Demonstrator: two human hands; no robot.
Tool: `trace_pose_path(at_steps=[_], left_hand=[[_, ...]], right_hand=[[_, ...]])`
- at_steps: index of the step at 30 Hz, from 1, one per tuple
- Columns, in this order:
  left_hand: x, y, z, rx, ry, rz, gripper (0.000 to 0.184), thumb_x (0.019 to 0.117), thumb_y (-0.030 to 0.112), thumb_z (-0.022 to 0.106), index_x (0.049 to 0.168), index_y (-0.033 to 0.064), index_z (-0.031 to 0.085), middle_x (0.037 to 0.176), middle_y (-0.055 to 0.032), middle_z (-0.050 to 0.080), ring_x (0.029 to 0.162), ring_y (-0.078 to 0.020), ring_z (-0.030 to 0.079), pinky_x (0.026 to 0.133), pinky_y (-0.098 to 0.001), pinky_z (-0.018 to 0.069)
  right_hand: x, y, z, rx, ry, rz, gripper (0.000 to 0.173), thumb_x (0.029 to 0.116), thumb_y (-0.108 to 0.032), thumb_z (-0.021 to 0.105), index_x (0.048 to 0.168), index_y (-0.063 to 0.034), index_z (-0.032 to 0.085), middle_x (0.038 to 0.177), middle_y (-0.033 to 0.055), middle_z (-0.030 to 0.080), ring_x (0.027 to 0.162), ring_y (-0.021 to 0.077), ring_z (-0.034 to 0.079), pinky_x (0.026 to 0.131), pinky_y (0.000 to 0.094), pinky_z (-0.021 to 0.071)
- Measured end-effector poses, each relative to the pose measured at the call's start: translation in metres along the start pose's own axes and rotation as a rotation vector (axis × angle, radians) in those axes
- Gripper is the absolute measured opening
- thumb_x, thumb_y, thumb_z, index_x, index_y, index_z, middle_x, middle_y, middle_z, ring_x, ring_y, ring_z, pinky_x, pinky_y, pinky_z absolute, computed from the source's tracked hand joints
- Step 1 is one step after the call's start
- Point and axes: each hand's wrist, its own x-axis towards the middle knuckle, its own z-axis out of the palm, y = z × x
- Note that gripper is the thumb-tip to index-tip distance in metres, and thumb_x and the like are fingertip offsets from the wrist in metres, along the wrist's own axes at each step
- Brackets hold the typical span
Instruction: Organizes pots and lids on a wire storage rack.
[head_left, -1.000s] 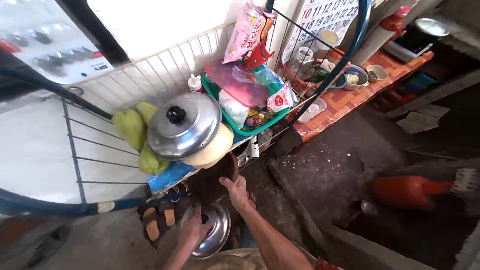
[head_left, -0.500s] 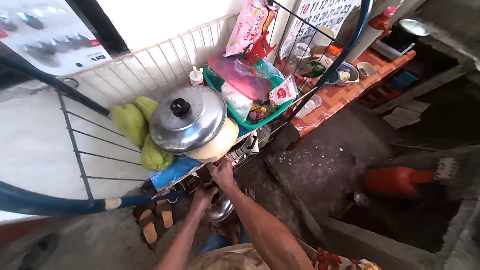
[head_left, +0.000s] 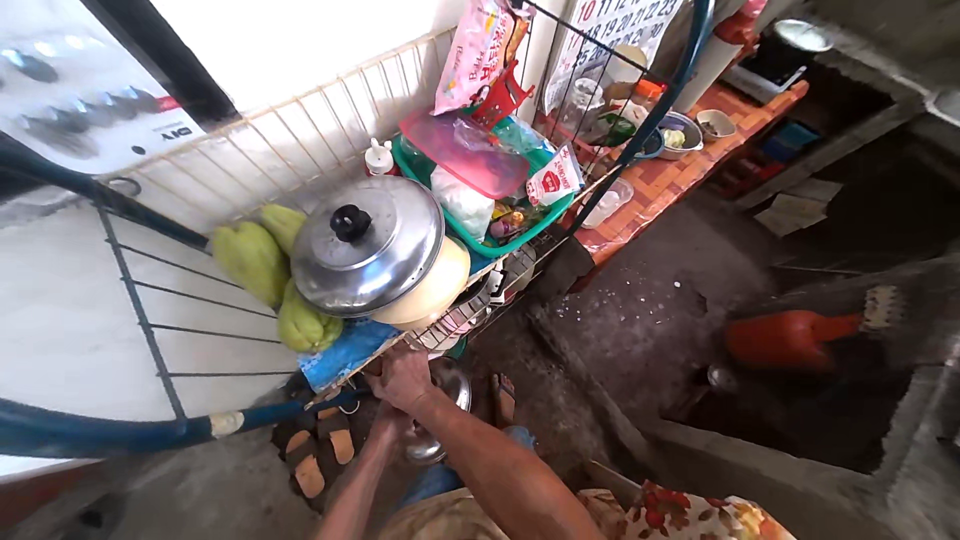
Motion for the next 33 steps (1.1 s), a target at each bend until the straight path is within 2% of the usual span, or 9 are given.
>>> trace_pose_path(at_steps=[2,7,11,17,20,26,28,31,33], left_hand=[[-0.004,-0.01,-0.005,0.001,-0.001,-0.001,0.04,0.0923,-0.001,0.066,0.13,-0.0065,0.052,0.105,-0.0113,0.066,0.085,-0.0105,0.063,0.078,-0.0288,0.0551],[-0.017,-0.019,-0.008,-0.012,-0.007,-0.013,0.042,0.0973,-0.001,0.06,0.137,-0.0076,0.047,0.116,-0.0152,0.064,0.098,-0.0131,0.063,0.087,-0.031,0.055],[-0.017,-0.013,-0.004,0.27,-0.044,-0.064,0.035,0.0936,0.01,0.071,0.122,-0.0082,0.061,0.102,-0.0177,0.068,0.085,-0.021,0.066,0.08,-0.0386,0.0565],[-0.019,-0.013,0.002,0.317,-0.07,-0.085,0.035,0.0916,0.014,0.073,0.12,-0.0042,0.063,0.098,-0.0155,0.068,0.077,-0.0195,0.067,0.071,-0.0372,0.0585],[-0.016,-0.011,0.003,0.369,-0.057,-0.054,0.036,0.0899,0.023,0.078,0.117,0.0019,0.067,0.096,-0.0127,0.072,0.075,-0.0208,0.069,0.071,-0.042,0.0596],[-0.058,0.048,0.013,0.653,-0.227,0.055,0.04,0.0889,0.028,0.074,0.125,0.0116,0.069,0.13,-0.0137,0.063,0.12,-0.0276,0.062,0.103,-0.0499,0.0505],[-0.079,0.086,0.027,0.868,-0.219,0.145,0.04,0.0934,0.029,0.069,0.131,0.0169,0.069,0.136,-0.0123,0.061,0.118,-0.0281,0.063,0.101,-0.0482,0.053],[-0.078,0.123,0.043,1.119,-0.035,0.366,0.043,0.0956,0.018,0.064,0.139,0.0152,0.065,0.133,-0.0162,0.063,0.103,-0.0335,0.07,0.083,-0.0514,0.0594],[-0.052,0.137,0.044,1.218,0.043,0.399,0.044,0.0966,0.016,0.062,0.14,0.0134,0.063,0.134,-0.0176,0.063,0.112,-0.0369,0.066,0.088,-0.054,0.0566]], right_hand=[[0.001,-0.009,0.009,-0.031,0.011,-0.035,0.036,0.0876,-0.031,0.069,0.103,0.0007,0.075,0.109,0.0167,0.075,0.102,0.0327,0.073,0.078,0.0531,0.0577],[0.0,-0.023,0.014,-0.014,-0.05,-0.032,0.032,0.0905,-0.03,0.068,0.108,-0.0033,0.074,0.119,0.015,0.073,0.116,0.0323,0.069,0.084,0.0506,0.0579],[0.006,-0.022,-0.008,-0.059,-0.44,-0.07,0.046,0.0972,-0.022,0.062,0.14,-0.004,0.057,0.149,0.0165,0.055,0.143,0.0343,0.047,0.102,0.054,0.0501],[0.001,0.003,0.005,-0.011,-0.462,-0.108,0.078,0.087,-0.008,0.072,0.157,-0.0175,0.04,0.162,0.0138,0.039,0.148,0.0371,0.038,0.111,0.0574,0.0428],[-0.008,0.023,-0.003,-0.003,-0.534,-0.04,0.095,0.0847,-0.01,0.075,0.164,-0.0211,0.024,0.17,0.0147,0.023,0.153,0.0384,0.03,0.116,0.0628,0.0346],[-0.08,0.108,-0.073,0.253,-0.335,0.35,0.041,0.1023,-0.029,0.056,0.139,-0.012,0.063,0.136,0.0093,0.066,0.125,0.0241,0.064,0.109,0.0504,0.0499],[-0.112,0.145,-0.089,0.327,-0.195,0.526,0.036,0.103,-0.029,0.054,0.13,-0.0096,0.067,0.123,0.0098,0.072,0.115,0.022,0.068,0.104,0.0482,0.0532],[-0.14,0.18,-0.103,0.365,-0.107,0.716,0.033,0.1035,-0.025,0.053,0.126,-0.007,0.068,0.115,0.0134,0.073,0.107,0.0247,0.07,0.098,0.0491,0.0551],[-0.138,0.181,-0.106,0.388,-0.095,0.709,0.032,0.1041,-0.024,0.052,0.126,-0.0065,0.068,0.114,0.0132,0.073,0.105,0.0237,0.071,0.097,0.0471,0.0555]])
